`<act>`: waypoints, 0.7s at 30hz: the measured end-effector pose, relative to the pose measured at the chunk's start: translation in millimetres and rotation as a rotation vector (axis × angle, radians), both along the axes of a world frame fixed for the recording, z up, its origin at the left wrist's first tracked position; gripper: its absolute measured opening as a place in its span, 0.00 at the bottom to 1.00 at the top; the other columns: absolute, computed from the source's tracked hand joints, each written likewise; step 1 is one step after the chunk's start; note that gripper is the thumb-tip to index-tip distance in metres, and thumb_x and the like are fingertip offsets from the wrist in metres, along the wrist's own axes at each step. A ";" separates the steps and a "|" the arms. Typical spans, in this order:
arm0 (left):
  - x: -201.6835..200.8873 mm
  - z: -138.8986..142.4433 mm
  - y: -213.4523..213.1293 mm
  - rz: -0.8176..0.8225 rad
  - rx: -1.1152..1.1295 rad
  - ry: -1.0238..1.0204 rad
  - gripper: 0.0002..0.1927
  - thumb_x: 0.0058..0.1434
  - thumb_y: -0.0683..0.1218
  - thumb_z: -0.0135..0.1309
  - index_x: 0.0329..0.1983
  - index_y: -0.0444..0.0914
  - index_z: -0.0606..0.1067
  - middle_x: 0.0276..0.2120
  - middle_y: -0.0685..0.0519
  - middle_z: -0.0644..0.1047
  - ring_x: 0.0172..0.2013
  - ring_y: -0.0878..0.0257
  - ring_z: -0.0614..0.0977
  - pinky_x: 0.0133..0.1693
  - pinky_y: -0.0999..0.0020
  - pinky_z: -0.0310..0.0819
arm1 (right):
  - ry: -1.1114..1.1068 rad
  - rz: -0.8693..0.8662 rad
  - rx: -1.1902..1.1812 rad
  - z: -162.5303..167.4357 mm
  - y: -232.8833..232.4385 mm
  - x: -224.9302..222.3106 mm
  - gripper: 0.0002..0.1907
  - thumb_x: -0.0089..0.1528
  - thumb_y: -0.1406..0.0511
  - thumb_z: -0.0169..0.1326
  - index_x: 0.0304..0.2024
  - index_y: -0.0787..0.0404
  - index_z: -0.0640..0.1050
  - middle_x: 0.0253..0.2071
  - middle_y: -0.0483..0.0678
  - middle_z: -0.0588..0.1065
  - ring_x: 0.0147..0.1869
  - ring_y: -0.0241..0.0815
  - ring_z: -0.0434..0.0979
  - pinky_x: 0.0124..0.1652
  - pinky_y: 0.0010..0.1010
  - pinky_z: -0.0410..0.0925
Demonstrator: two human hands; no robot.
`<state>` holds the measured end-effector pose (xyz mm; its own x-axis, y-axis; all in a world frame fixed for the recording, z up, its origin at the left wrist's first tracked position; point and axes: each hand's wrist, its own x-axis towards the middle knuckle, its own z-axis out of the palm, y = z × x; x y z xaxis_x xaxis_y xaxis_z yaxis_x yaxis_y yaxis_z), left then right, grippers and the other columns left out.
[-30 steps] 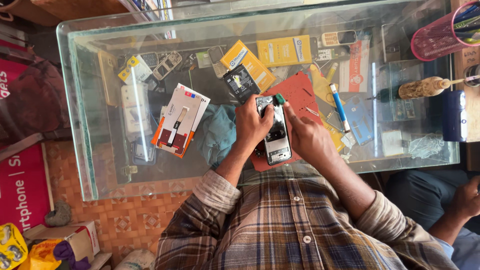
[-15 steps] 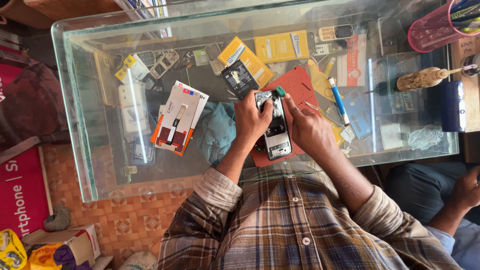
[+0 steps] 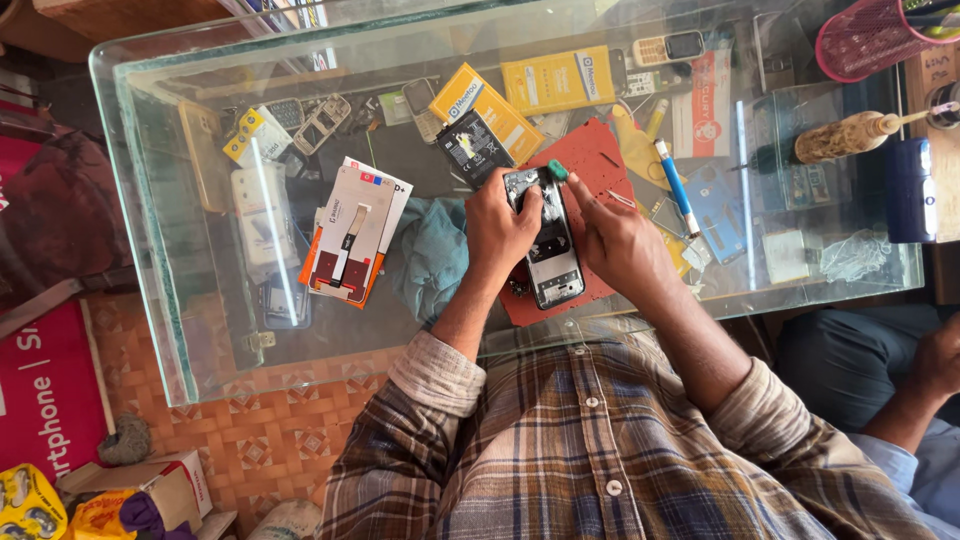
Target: The person cleans a disassembled phone frame with a brush, then applies adhesive from a tube around the frame and presses the frame together by hand. They pick up the glue tube, squeeze adhesive along the frame edges, and reposition the phone while working on a glass display counter.
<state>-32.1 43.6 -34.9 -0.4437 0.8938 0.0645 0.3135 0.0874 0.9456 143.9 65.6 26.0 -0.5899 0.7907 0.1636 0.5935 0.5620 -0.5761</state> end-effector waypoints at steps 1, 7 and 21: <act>0.0 0.4 0.6 -0.002 -0.001 0.001 0.12 0.59 0.45 0.60 0.41 0.32 0.76 0.30 0.43 0.83 0.33 0.51 0.88 0.35 0.60 0.81 | 0.021 -0.013 0.020 0.6 0.6 -0.9 0.31 0.63 0.71 0.53 0.70 0.58 0.68 0.29 0.57 0.73 0.34 0.61 0.77 0.33 0.49 0.68; -1.7 4.2 1.5 -0.009 -0.007 -0.010 0.13 0.59 0.45 0.60 0.41 0.32 0.76 0.29 0.43 0.82 0.32 0.52 0.88 0.34 0.61 0.80 | -0.018 0.026 -0.066 1.3 -0.7 -4.0 0.32 0.63 0.73 0.51 0.71 0.59 0.68 0.27 0.58 0.73 0.30 0.60 0.76 0.32 0.50 0.67; -0.8 6.9 1.1 -0.010 -0.014 -0.011 0.12 0.60 0.45 0.58 0.40 0.31 0.76 0.28 0.45 0.82 0.30 0.56 0.88 0.34 0.63 0.80 | -0.117 0.103 -0.430 47.6 -70.5 78.0 0.34 0.57 0.74 0.49 0.67 0.55 0.71 0.26 0.57 0.75 0.27 0.54 0.79 0.31 0.45 0.70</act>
